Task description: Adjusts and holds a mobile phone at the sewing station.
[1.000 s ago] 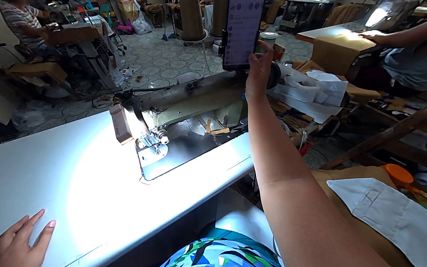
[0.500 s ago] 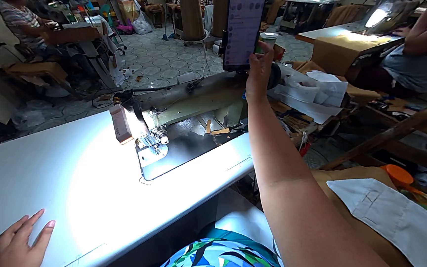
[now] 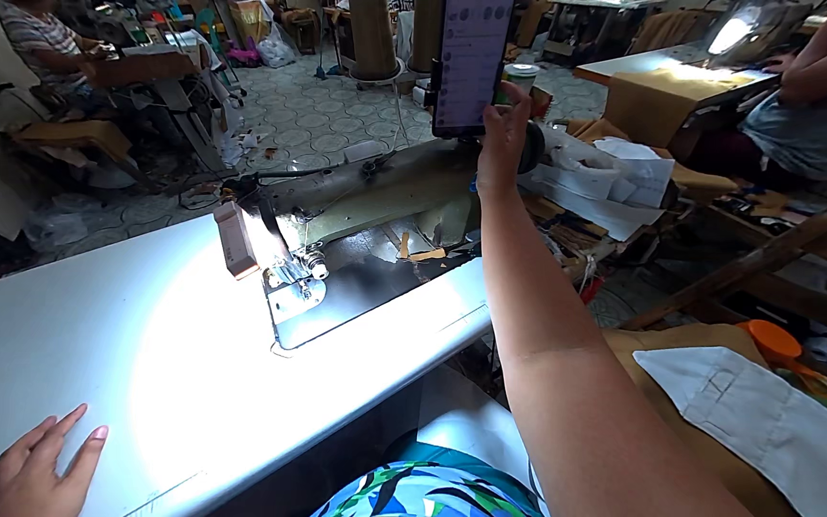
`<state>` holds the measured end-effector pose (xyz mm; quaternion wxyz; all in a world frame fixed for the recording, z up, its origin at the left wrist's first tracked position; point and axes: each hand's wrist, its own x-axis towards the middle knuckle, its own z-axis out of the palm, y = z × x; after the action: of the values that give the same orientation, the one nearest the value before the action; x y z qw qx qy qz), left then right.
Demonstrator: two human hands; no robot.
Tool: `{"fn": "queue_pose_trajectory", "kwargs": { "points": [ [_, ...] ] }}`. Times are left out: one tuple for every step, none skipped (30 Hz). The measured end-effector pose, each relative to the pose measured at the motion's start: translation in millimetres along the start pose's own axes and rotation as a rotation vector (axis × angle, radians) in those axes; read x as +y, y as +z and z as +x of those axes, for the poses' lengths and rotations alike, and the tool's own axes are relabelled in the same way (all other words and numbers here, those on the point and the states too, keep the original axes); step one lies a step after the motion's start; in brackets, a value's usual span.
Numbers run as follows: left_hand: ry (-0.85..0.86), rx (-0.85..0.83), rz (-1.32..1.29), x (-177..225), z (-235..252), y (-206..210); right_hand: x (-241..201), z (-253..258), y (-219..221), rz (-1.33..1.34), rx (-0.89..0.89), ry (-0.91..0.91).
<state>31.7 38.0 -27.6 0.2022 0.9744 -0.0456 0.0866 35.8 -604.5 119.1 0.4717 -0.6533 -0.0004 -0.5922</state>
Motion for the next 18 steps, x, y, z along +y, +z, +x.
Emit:
{"fn": "queue_pose_trajectory", "kwargs": {
  "points": [
    [0.003,0.000,-0.003,0.6,-0.1,-0.3,-0.6,-0.2,0.0,-0.001,-0.001,0.004],
    [0.002,0.002,-0.007,0.5,0.1,-0.1,-0.6,-0.3,0.1,0.001,-0.002,0.005],
    [-0.001,0.004,-0.010,0.7,-0.2,-0.1,-0.2,-0.2,0.1,0.005,-0.004,0.006],
    [-0.003,0.004,-0.009,1.1,-0.7,-0.1,0.1,-0.4,0.0,0.010,-0.004,0.009],
    [-0.004,0.006,-0.008,1.6,-0.9,-0.2,0.3,-0.4,-0.1,0.017,-0.002,0.010],
    [-0.004,0.007,-0.006,1.5,-0.9,-0.1,0.5,-0.3,-0.2,0.019,-0.003,0.011],
    [-0.002,0.009,-0.005,1.0,-0.9,0.2,0.4,-0.3,-0.3,0.017,-0.003,0.012],
    [-0.001,0.007,-0.003,0.5,-0.7,0.3,0.2,-0.4,-0.2,0.012,-0.002,0.014],
    [0.000,0.006,-0.001,0.1,-0.6,0.4,-0.1,-0.5,-0.2,0.004,0.000,0.012],
    [0.000,0.008,0.000,-0.3,-0.4,0.6,-0.2,-0.5,-0.2,-0.003,-0.001,0.010],
    [-0.004,0.007,-0.001,-0.3,-0.3,0.8,-0.3,-0.4,-0.4,-0.006,-0.002,0.007],
    [-0.006,0.010,0.000,-0.3,-0.4,0.9,-0.3,-0.5,-0.4,-0.007,-0.001,0.006],
    [-0.006,0.010,-0.001,-0.1,-0.7,0.8,-0.2,-0.6,-0.4,-0.008,0.001,0.004],
    [-0.008,0.008,-0.004,0.2,-1.0,0.6,0.3,-0.5,-0.3,-0.008,0.002,0.000],
    [-0.006,0.008,-0.006,0.4,-1.2,0.6,0.6,-0.3,-0.2,-0.007,0.001,-0.006],
    [-0.004,0.010,-0.006,0.7,-1.3,0.6,0.8,-0.3,-0.4,-0.005,-0.001,-0.007],
    [-0.004,0.009,-0.005,0.8,-1.2,0.6,0.4,-0.6,-0.5,-0.004,-0.001,-0.005],
    [-0.005,0.009,-0.005,0.7,-1.0,0.8,0.0,-0.7,-0.4,-0.004,0.000,-0.004]
  ]
}}
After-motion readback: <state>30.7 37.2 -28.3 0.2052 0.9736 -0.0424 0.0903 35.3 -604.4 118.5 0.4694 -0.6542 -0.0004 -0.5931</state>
